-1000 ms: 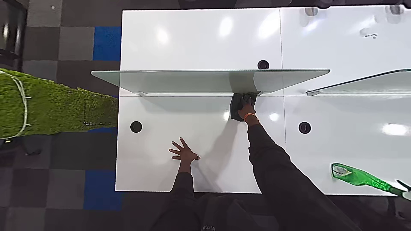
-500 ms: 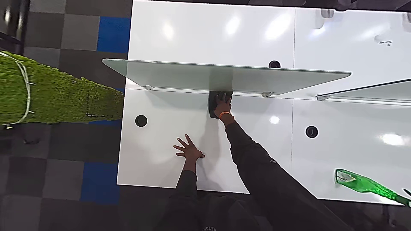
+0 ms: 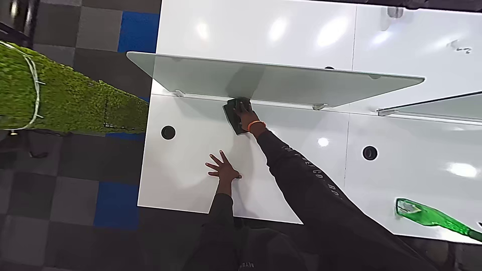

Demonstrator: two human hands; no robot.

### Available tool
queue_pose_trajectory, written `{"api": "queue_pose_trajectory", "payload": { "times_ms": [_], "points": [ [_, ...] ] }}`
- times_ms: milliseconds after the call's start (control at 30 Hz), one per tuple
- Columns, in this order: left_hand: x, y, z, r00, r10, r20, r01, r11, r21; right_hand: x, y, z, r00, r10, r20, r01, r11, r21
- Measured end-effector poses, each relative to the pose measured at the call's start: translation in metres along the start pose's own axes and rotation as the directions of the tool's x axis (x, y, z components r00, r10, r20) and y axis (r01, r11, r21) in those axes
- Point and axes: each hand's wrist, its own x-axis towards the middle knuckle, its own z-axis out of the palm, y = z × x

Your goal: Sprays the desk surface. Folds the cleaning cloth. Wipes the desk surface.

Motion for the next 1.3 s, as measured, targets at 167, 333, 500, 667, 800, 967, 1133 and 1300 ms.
{"api": "queue_pose_trajectory", "payload": {
  "times_ms": [167,333,500,667,800,967,1133,1300],
  "points": [
    [-0.003,-0.008,0.002,0.998,0.049,-0.028,-0.05,0.998,-0.045,-0.043,0.004,0.03,0.996,-0.073,0.055,0.078,0.993,-0.088],
    [-0.01,-0.024,-0.009,0.986,0.168,-0.008,-0.167,0.977,-0.134,-0.146,0.001,0.089,0.969,-0.147,0.197,0.16,0.986,-0.048],
    [-0.031,-0.098,-0.042,0.875,0.484,-0.026,-0.478,0.855,-0.201,-0.247,0.066,0.126,0.993,0.096,0.064,-0.098,0.995,0.026],
    [-0.092,-0.257,-0.017,0.812,0.566,0.146,-0.582,0.804,0.12,-0.264,0.149,0.116,0.885,0.465,-0.024,-0.458,0.877,0.145],
    [-0.128,-0.363,0.008,0.899,0.307,0.313,-0.377,0.906,0.194,-0.23,0.125,0.11,0.856,0.516,-0.019,-0.507,0.848,0.154],
    [-0.155,-0.379,0.042,0.952,0.245,0.181,-0.26,0.963,0.065,-0.194,0.034,0.11,0.956,0.29,-0.046,-0.283,0.952,0.117],
    [-0.186,-0.346,0.077,0.924,0.334,0.183,-0.343,0.939,0.019,-0.215,-0.086,0.146,0.997,-0.026,0.073,0.022,0.998,0.055],
    [-0.209,-0.397,0.054,0.897,0.416,0.149,-0.438,0.879,0.186,-0.267,-0.161,0.212,0.94,-0.266,0.213,0.279,0.96,-0.036]
  ]
}}
